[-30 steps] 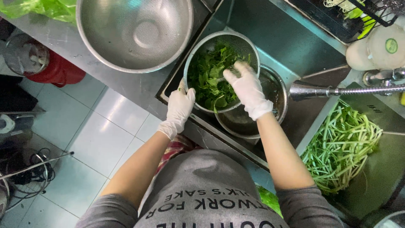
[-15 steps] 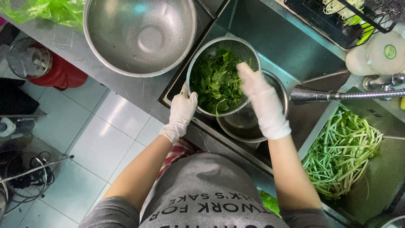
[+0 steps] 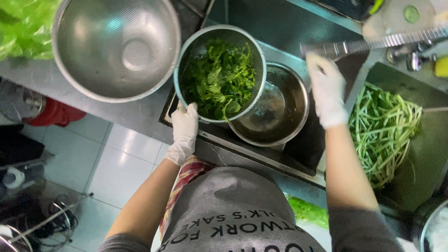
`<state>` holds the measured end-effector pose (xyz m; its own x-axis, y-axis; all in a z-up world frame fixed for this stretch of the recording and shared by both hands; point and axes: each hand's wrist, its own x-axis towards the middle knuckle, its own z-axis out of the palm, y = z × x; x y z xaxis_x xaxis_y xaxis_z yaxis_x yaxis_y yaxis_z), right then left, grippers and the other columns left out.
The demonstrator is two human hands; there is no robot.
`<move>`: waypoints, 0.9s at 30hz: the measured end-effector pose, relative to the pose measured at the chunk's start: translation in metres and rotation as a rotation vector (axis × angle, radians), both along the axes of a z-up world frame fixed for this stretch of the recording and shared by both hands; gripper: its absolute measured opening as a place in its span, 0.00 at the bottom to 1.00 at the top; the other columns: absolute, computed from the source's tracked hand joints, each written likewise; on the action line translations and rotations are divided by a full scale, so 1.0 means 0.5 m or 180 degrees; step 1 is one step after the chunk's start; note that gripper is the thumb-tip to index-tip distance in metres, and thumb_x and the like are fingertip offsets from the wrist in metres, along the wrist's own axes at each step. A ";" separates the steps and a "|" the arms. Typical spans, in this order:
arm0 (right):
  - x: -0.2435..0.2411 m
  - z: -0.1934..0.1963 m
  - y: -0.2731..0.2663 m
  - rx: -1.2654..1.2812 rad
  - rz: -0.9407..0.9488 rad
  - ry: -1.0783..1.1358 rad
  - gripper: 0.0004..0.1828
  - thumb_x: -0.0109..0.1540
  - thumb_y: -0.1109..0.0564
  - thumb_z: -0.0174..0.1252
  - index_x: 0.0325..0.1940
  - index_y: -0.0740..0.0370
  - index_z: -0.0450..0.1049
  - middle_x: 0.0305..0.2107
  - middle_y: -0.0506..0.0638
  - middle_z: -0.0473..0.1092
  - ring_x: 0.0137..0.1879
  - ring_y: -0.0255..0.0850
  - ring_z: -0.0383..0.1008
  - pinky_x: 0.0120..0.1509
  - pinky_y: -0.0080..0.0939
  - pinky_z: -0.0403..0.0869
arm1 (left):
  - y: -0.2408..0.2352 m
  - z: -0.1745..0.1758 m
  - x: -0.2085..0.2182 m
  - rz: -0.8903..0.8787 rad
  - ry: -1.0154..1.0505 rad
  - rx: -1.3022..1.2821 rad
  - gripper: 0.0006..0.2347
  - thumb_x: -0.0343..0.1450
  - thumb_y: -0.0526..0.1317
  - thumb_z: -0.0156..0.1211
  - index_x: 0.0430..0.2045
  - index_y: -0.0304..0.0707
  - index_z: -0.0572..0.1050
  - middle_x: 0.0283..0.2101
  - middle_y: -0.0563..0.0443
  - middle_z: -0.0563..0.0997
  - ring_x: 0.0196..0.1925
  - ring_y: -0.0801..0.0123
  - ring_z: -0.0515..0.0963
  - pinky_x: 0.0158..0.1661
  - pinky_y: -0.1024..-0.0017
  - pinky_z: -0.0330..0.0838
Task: The person washes leafy green vegetables in a kitchen sink using a metal colander and a handheld faucet sprayer. They repeatedly rinse the greens, agitate them with gloved hands, and drain the water, transferring the washed vegetables between the colander and a metal bowl.
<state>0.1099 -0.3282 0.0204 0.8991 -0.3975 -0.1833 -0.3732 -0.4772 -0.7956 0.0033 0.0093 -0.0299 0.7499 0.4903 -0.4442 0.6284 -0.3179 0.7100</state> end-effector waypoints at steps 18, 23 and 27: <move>-0.255 -0.499 -0.098 0.1532 -0.1119 0.2110 0.23 0.50 0.60 0.67 0.49 0.68 0.77 0.45 0.72 0.69 0.54 0.62 0.74 0.47 0.58 0.81 | 0.010 -0.013 -0.009 0.0297 -0.0180 -0.0483 0.26 0.68 0.47 0.60 0.56 0.24 0.72 0.58 0.26 0.75 0.65 0.47 0.72 0.64 0.54 0.59; -0.266 -0.468 -0.054 0.1206 -0.1524 0.1944 0.19 0.44 0.63 0.67 0.39 0.68 0.79 0.35 0.67 0.76 0.40 0.58 0.80 0.37 0.54 0.83 | 0.030 -0.035 -0.021 0.0374 -0.0163 -0.0445 0.24 0.69 0.48 0.61 0.54 0.29 0.74 0.58 0.30 0.76 0.64 0.50 0.73 0.65 0.54 0.60; -0.285 -0.421 -0.074 0.1078 -0.1478 0.1805 0.14 0.44 0.59 0.65 0.33 0.64 0.80 0.27 0.61 0.76 0.35 0.55 0.80 0.32 0.54 0.84 | 0.019 -0.035 -0.009 0.0395 -0.0353 -0.0478 0.23 0.68 0.43 0.59 0.56 0.26 0.73 0.58 0.28 0.75 0.64 0.53 0.72 0.65 0.55 0.59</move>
<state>-0.0328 -0.3654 -0.1900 0.3899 -0.5488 -0.7394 -0.8644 0.0587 -0.4994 -0.0014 0.0188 -0.0475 0.7363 0.5162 -0.4374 0.5716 -0.1285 0.8104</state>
